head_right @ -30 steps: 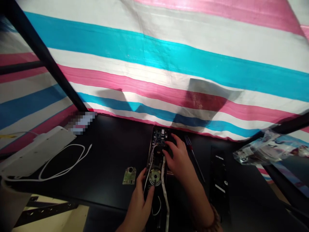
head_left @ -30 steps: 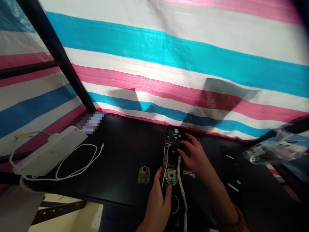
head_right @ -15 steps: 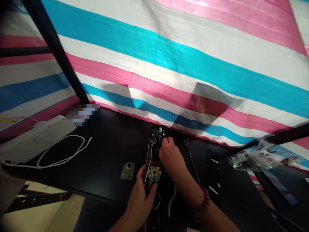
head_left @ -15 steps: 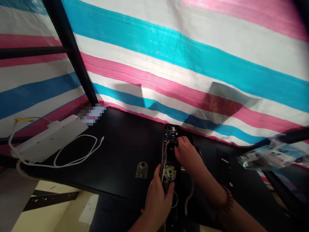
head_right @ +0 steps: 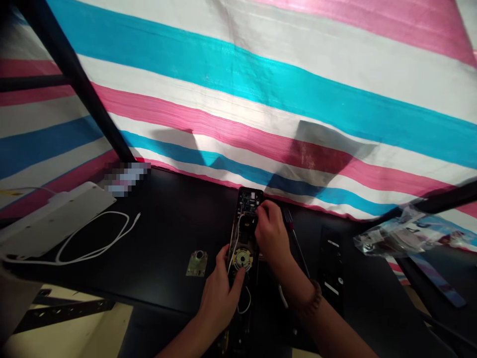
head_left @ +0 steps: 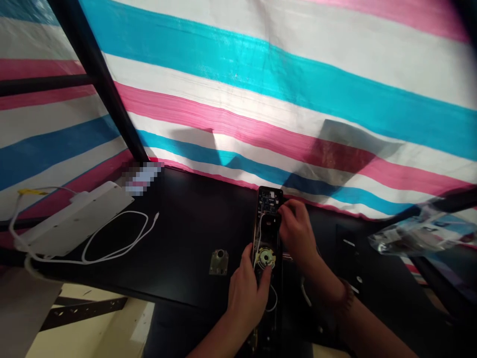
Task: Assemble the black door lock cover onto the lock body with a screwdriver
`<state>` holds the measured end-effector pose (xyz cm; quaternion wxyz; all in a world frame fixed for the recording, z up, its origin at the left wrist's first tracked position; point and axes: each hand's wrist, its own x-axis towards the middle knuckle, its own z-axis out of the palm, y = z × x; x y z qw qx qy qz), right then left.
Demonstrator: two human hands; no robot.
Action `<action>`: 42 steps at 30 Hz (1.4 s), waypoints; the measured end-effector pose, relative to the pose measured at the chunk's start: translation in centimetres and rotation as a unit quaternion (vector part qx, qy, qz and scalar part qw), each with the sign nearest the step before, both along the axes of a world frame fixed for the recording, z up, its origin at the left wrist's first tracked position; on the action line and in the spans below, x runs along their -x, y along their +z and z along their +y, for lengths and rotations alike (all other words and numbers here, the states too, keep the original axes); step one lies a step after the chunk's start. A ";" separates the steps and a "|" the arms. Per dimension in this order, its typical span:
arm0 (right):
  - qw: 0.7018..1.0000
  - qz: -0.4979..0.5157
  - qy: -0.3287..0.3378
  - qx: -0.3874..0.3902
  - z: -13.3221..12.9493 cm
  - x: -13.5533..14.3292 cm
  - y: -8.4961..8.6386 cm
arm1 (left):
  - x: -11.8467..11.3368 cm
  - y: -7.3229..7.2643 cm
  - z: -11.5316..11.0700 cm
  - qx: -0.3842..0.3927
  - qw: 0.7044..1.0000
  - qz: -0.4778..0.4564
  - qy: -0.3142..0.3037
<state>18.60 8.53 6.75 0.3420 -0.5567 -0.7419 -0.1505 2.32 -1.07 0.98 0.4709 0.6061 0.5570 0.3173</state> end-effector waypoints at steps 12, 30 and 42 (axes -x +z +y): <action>0.977 0.130 -0.156 0.060 -2.1 -8.4 -0.6 | 0.1 -0.8 2.1 0.032 0.982 -0.187 0.004; 0.802 0.544 -0.081 0.231 -12.5 3.9 -8.6 | 0.4 -2.2 2.4 0.050 0.973 -0.218 0.050; 0.803 0.544 -0.096 0.224 -12.6 4.1 -8.8 | 0.2 -1.9 2.2 0.049 0.971 -0.228 0.059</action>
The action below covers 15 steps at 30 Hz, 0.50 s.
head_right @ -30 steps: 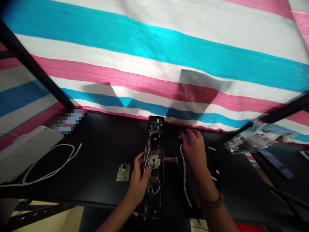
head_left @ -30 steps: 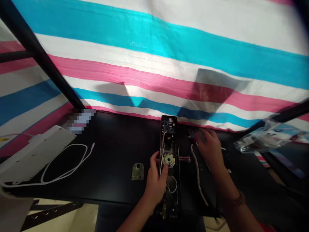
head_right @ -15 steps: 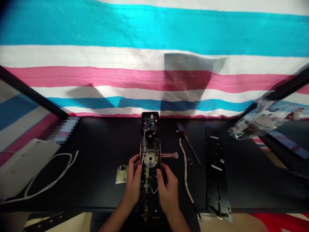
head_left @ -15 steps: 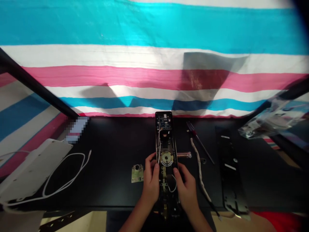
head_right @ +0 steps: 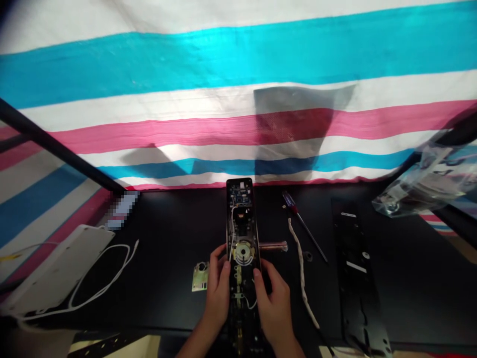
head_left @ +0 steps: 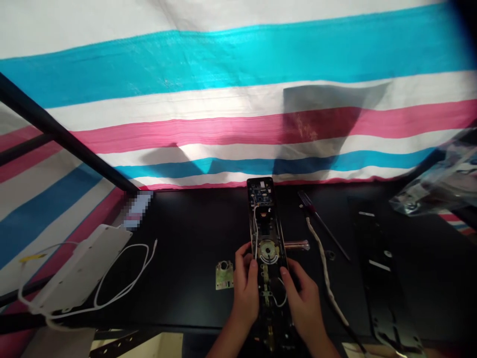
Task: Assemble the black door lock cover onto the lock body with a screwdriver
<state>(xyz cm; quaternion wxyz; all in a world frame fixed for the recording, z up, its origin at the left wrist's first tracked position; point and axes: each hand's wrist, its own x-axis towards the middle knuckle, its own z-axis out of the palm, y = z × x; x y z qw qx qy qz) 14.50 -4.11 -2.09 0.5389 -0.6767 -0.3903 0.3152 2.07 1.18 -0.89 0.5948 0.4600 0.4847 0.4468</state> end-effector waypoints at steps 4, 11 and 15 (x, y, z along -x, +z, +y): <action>1.000 -0.003 -0.001 -0.002 0.0 0.0 0.0 | 0.1 0.0 0.0 0.005 1.000 0.001 -0.010; 1.000 -0.005 -0.001 0.000 0.1 0.0 -0.2 | 0.1 -0.3 0.1 0.001 1.000 0.009 0.003; 1.000 -0.002 -0.001 0.001 0.1 0.0 -0.2 | 0.2 -0.3 0.1 0.006 1.000 0.002 -0.004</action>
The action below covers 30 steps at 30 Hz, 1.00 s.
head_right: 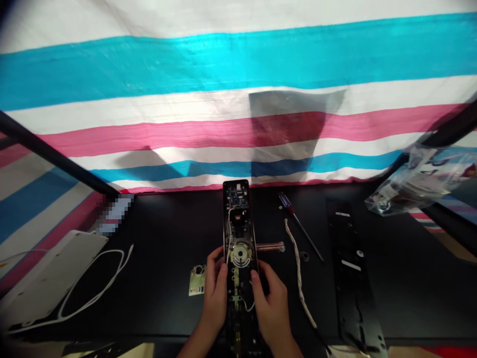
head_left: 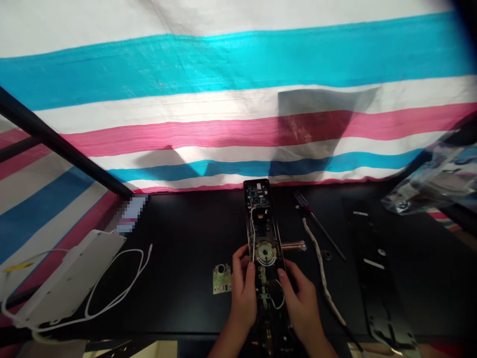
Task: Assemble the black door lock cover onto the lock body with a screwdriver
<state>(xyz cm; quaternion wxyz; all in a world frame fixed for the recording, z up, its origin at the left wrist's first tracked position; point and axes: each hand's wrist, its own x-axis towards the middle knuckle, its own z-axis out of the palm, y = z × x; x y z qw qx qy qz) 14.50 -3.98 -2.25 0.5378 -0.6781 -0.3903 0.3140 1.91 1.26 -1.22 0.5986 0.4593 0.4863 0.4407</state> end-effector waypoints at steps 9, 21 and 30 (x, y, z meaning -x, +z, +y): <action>1.000 0.005 0.004 0.006 -0.1 0.0 -0.2 | 0.0 -0.1 0.1 -0.001 1.000 -0.007 -0.002; 1.000 0.012 0.003 0.017 0.0 -0.1 -0.3 | 0.2 -0.5 0.1 -0.005 1.000 0.006 -0.013; 1.000 0.021 0.008 0.018 0.0 0.0 -0.2 | 0.1 -0.4 0.2 -0.014 1.000 0.014 -0.011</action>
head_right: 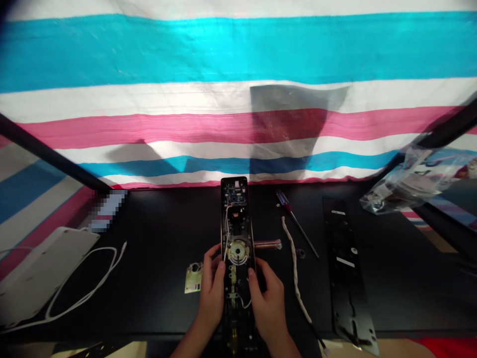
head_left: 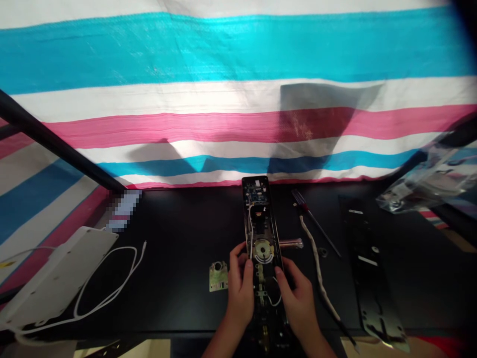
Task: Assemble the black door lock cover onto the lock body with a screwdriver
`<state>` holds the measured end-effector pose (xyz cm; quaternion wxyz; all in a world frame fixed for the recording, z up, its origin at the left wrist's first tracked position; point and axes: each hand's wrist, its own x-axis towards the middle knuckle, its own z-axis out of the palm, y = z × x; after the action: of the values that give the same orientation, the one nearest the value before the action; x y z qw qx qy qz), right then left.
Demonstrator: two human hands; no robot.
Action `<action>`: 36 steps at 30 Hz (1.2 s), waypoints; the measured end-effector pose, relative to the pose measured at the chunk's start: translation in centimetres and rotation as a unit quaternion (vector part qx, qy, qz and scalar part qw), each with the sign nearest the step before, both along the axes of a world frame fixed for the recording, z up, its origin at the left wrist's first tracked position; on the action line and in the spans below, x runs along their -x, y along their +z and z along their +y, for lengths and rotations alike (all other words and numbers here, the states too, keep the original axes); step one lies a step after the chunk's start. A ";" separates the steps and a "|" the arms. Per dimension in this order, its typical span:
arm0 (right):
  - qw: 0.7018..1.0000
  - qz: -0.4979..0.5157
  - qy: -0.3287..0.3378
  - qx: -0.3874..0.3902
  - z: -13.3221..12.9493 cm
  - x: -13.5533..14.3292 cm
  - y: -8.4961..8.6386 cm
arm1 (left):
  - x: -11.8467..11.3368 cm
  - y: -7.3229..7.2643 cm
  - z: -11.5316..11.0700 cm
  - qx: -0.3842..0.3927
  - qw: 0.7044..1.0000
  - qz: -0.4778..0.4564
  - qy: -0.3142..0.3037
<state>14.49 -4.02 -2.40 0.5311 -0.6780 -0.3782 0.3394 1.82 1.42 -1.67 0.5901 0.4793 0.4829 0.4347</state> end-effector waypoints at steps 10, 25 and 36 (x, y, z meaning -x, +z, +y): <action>1.000 -0.003 0.006 0.002 0.0 -0.1 0.0 | 0.0 0.1 0.0 0.006 1.000 -0.004 0.004; 1.000 -0.004 -0.002 0.005 -0.2 -0.1 -0.4 | -0.1 0.3 -0.1 0.003 1.000 -0.007 0.000; 0.999 -0.013 -0.036 0.029 0.0 -0.3 -0.7 | 0.0 0.0 -0.1 0.015 0.999 -0.040 0.027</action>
<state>14.79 -4.00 -3.06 0.5184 -0.7107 -0.3502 0.3217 1.84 1.33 -1.66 0.6040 0.4399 0.4780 0.4617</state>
